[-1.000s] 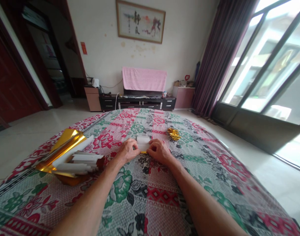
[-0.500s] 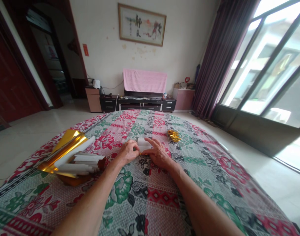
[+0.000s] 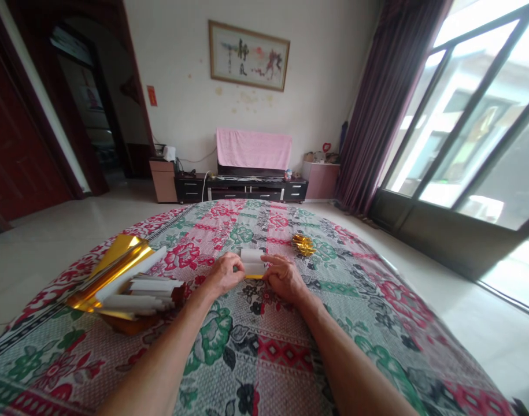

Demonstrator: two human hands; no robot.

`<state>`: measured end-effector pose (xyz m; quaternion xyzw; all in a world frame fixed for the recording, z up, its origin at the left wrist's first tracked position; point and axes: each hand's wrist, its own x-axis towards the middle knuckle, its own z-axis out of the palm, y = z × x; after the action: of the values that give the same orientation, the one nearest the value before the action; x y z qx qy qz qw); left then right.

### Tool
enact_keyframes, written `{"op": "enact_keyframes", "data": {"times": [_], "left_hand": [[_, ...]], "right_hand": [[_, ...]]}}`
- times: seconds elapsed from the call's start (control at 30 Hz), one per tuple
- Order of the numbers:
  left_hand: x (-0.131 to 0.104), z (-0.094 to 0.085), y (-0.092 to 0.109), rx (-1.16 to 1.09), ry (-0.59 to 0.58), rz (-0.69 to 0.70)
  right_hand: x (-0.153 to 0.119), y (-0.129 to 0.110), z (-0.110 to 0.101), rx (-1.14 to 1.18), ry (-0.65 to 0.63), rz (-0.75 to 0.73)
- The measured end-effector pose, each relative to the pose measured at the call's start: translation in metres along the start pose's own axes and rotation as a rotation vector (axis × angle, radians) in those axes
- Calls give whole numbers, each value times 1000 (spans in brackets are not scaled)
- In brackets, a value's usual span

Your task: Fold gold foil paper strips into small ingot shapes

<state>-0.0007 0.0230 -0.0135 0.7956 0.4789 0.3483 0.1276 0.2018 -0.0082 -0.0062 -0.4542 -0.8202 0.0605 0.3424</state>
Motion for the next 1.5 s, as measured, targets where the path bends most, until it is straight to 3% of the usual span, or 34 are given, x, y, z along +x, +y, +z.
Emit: {"op": "enact_keyframes", "data": {"times": [0.2,0.47,0.67,0.87,1.23,1.5], "left_hand": [[1,2,-1,-11,2,-24],[2,3,-11,-38,-19,23],[-1,-1,5,35,31,-58],[-1,4,8,70,76,-24],[0,2,-4,20,11,25],[-2,1,-1,30,8,106]], "right_hand": [[3,-15,3,-21,82,69],[6,-12,12,-104,10,164],[5,-9,14,-110,36,164],[5,-9,15,-111,46,159],[6,-6,18,-136,57,214],[8,-8,19,-143,97,235]]}}
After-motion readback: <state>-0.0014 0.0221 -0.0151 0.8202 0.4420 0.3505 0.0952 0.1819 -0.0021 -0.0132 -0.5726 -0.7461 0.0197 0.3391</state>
